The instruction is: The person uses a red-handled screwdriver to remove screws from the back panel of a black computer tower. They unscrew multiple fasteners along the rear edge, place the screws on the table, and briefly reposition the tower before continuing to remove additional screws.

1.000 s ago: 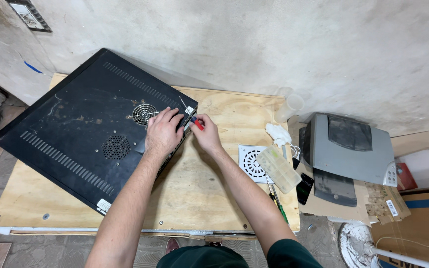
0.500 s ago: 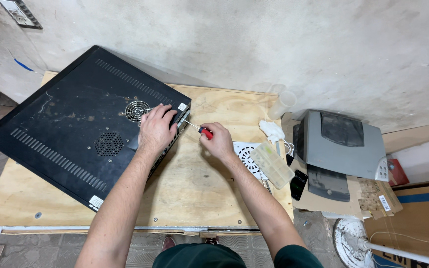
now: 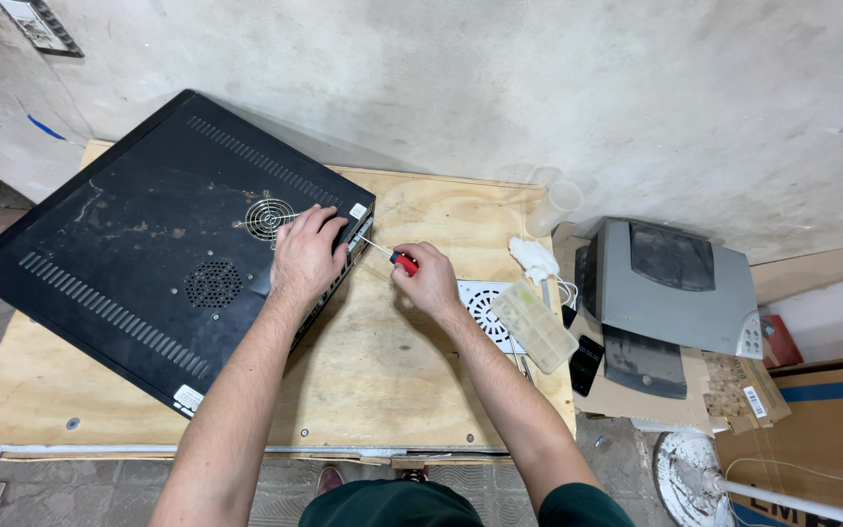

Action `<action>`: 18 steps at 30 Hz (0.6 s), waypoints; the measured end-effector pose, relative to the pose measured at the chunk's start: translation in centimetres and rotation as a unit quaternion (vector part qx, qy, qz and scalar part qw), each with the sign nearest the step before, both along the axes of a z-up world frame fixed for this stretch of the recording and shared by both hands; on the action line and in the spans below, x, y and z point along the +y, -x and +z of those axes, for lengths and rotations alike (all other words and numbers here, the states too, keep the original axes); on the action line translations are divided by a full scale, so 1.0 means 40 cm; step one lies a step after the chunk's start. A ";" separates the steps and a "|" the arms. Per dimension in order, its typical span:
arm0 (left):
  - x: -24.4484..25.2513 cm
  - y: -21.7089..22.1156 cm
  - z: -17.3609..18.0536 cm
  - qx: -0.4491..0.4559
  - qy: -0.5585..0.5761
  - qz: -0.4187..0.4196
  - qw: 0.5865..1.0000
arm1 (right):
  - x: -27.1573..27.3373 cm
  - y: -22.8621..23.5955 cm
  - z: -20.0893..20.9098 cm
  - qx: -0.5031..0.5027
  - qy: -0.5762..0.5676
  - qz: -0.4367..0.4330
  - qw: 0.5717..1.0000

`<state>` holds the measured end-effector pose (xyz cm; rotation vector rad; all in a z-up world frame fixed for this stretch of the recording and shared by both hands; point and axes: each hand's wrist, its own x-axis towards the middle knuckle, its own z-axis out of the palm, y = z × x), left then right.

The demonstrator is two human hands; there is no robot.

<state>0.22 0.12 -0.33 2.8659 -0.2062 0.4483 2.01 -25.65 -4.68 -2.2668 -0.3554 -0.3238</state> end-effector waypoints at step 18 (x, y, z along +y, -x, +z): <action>-0.009 0.012 0.002 -0.078 -0.037 -0.014 0.996 | -0.013 0.015 0.040 -0.097 0.072 0.032 0.992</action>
